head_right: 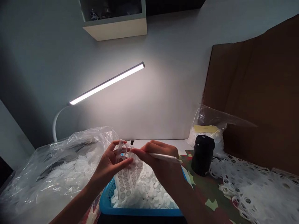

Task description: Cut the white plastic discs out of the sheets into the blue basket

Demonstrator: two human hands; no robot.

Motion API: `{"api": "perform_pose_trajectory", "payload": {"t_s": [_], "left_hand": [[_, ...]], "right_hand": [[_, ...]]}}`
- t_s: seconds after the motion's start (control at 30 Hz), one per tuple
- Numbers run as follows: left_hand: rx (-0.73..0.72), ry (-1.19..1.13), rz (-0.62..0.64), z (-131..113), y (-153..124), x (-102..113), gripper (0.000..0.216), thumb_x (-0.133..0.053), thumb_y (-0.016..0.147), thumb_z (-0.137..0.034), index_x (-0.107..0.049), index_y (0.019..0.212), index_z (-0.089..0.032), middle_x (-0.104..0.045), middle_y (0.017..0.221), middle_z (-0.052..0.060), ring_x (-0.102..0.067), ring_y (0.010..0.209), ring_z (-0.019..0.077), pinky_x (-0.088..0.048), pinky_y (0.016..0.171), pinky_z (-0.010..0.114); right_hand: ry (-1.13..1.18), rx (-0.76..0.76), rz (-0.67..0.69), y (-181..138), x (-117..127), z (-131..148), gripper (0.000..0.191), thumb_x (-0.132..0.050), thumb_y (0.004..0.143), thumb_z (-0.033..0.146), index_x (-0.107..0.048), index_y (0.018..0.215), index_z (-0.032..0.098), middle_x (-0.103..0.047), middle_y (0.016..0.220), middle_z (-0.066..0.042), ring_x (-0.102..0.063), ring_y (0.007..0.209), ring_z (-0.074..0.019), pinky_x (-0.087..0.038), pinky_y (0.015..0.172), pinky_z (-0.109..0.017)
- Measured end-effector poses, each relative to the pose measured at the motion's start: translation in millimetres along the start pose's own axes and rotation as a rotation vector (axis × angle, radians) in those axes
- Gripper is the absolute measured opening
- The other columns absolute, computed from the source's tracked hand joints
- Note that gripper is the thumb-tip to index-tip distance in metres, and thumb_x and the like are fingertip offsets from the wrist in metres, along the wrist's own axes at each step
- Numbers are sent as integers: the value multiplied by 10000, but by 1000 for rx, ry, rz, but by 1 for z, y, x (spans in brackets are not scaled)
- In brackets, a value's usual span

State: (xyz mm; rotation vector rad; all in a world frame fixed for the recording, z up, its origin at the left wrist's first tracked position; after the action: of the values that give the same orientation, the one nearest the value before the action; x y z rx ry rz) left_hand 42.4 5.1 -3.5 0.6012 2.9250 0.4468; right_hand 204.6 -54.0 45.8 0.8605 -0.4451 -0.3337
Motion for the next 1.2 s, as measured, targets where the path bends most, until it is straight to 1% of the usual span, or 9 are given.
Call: {"api": "perform_pose_trajectory", "payload": {"t_s": [0.13, 0.27, 0.37, 0.53, 0.8, 0.93, 1.03, 1.1, 1.2], "left_hand": [[5, 30, 14, 0, -1, -2, 456, -720, 777, -162, -390, 1087, -217, -641, 962, 8, -637, 650, 79, -568, 636, 220], [6, 46, 34, 1, -3, -4, 483, -735, 753, -163, -402, 1096, -231, -606, 961, -2, -612, 625, 69, -544, 604, 203], [0, 62, 50, 2, -3, -5, 474, -733, 747, -185, -426, 1104, -240, -600, 949, 6, -598, 627, 85, -527, 591, 217], [-4, 83, 59, 2, -3, -5, 474, -740, 730, -178, -457, 1103, -247, -605, 948, 17, -559, 620, 88, -513, 573, 216], [19, 115, 113, 6, -4, -8, 483, -720, 748, -168, -447, 1135, -259, -594, 957, 17, -537, 618, 86, -501, 551, 200], [-15, 136, 73, 7, -5, -10, 468, -717, 748, -159, -465, 1131, -254, -593, 912, 5, -515, 594, 72, -466, 505, 169], [-32, 123, 74, 5, -5, -11, 469, -723, 742, -147, -472, 1124, -251, -616, 942, 15, -546, 610, 76, -459, 505, 159], [-18, 112, 101, 4, -4, -10, 487, -731, 738, -142, -468, 1134, -248, -632, 1017, 43, -596, 665, 102, -483, 545, 178], [-40, 81, 81, 0, -2, -7, 513, -739, 734, -135, -456, 1150, -239, -632, 1115, 78, -644, 790, 146, -521, 663, 221]], "right_hand": [[-15, 9, 41, 1, -1, -3, 342, -687, 795, 379, -603, 534, 174, -480, 477, 52, -408, 437, -55, -305, 418, -185], [-41, 21, 172, -2, -9, -9, 381, -632, 843, 372, -532, 538, 168, -443, 516, 54, -373, 475, -58, -290, 451, -191], [-47, 36, 242, -5, -16, -13, 410, -621, 852, 366, -465, 529, 166, -404, 530, 61, -341, 491, -60, -284, 477, -195], [-38, 46, 311, -4, -21, -19, 441, -587, 871, 385, -391, 536, 174, -334, 557, 60, -297, 514, -71, -256, 484, -211], [-15, 59, 379, -3, -23, -25, 478, -573, 880, 375, -298, 544, 175, -282, 574, 63, -258, 536, -77, -230, 499, -226], [-9, 56, 369, -1, -23, -27, 494, -588, 865, 400, -306, 530, 172, -295, 559, 64, -261, 528, -75, -231, 495, -226], [-1, 24, 326, 1, -15, -22, 489, -603, 849, 420, -357, 509, 168, -320, 535, 65, -272, 509, -69, -236, 474, -218], [10, -12, 261, 4, -5, -17, 471, -580, 862, 434, -418, 507, 168, -341, 503, 66, -295, 483, -65, -249, 457, -210], [27, -60, 142, 7, 9, -10, 456, -529, 892, 439, -514, 525, 169, -395, 461, 58, -348, 448, -66, -293, 447, -208]]}}
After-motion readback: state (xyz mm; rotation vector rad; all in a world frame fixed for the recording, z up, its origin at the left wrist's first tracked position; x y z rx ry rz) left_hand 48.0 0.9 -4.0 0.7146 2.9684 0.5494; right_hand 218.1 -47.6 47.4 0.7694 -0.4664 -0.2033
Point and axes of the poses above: each hand's wrist, its own y-axis towards the middle knuckle, its own x-axis out of the back of the hand, z = x × y, the point moved 5 cm from there along y, towards the middle knuckle
